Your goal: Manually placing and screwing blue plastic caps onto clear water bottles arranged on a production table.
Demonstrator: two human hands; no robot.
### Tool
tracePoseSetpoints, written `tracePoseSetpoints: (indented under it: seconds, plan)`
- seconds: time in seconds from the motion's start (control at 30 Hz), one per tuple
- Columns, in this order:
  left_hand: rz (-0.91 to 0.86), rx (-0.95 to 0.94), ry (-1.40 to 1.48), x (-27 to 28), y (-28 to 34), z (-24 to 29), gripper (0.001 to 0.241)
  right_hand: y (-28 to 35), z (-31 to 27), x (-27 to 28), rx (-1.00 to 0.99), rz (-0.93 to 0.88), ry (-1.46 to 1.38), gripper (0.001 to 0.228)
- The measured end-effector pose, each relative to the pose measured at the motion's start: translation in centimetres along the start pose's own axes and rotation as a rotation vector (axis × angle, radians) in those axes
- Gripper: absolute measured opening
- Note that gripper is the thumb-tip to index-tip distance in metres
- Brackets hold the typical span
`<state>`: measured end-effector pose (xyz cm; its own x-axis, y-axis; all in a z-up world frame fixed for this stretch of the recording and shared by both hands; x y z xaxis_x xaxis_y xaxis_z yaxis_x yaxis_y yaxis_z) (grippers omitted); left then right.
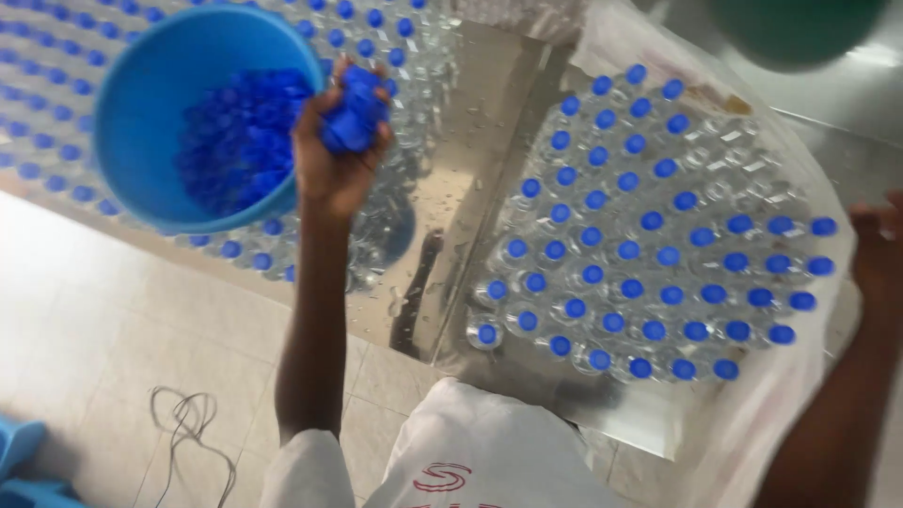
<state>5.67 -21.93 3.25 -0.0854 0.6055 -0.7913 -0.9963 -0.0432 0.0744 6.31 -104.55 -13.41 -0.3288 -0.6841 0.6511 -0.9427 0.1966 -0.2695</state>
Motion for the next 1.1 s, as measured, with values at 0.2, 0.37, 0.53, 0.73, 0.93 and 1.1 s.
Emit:
tracePoseSetpoints:
  seconds: [0.2, 0.37, 0.53, 0.73, 0.93, 1.1]
  plan:
    - [-0.201, 0.525, 0.224, -7.3, 4.8, -21.1, 0.044, 7.2, -31.7, -4.3, 0.046, -0.156, -0.381, 0.024]
    - [-0.248, 0.849, -0.074, -9.7, 9.9, -30.9, 0.052, 10.4, -37.1, -9.9, 0.203, -0.363, -0.435, 0.030]
    - [-0.236, 0.973, -0.168, -9.2, 12.8, -35.0, 0.041, 12.0, -33.9, -11.8, 0.085, -0.483, -0.311, 0.029]
    - [-0.163, 0.983, -0.206, -10.1, 13.6, -36.2, 0.046, 11.3, -32.8, -11.2, -0.114, -0.654, -0.267, 0.023]
    - [-0.122, 0.984, -0.130, -11.8, 13.0, -35.7, 0.054, 5.4, -26.5, -10.3, -0.040, -0.490, -0.527, 0.020]
    - [-0.006, 0.919, 0.164, -12.2, 13.8, -36.5, 0.042, 0.0, -19.6, -11.9, 0.302, -0.338, -0.185, 0.047]
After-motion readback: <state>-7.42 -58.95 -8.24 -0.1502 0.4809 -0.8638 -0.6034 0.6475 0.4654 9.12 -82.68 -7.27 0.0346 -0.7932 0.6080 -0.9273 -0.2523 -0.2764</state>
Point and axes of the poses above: each hand's wrist, its own y-axis away from the middle knuckle, its own x-axis out of the back of the hand, z = x × y, the point moved 6 cm from there along -y, towards the middle knuckle, and after that the axes turned 15 degrees about -y, right-handed, at the moved point
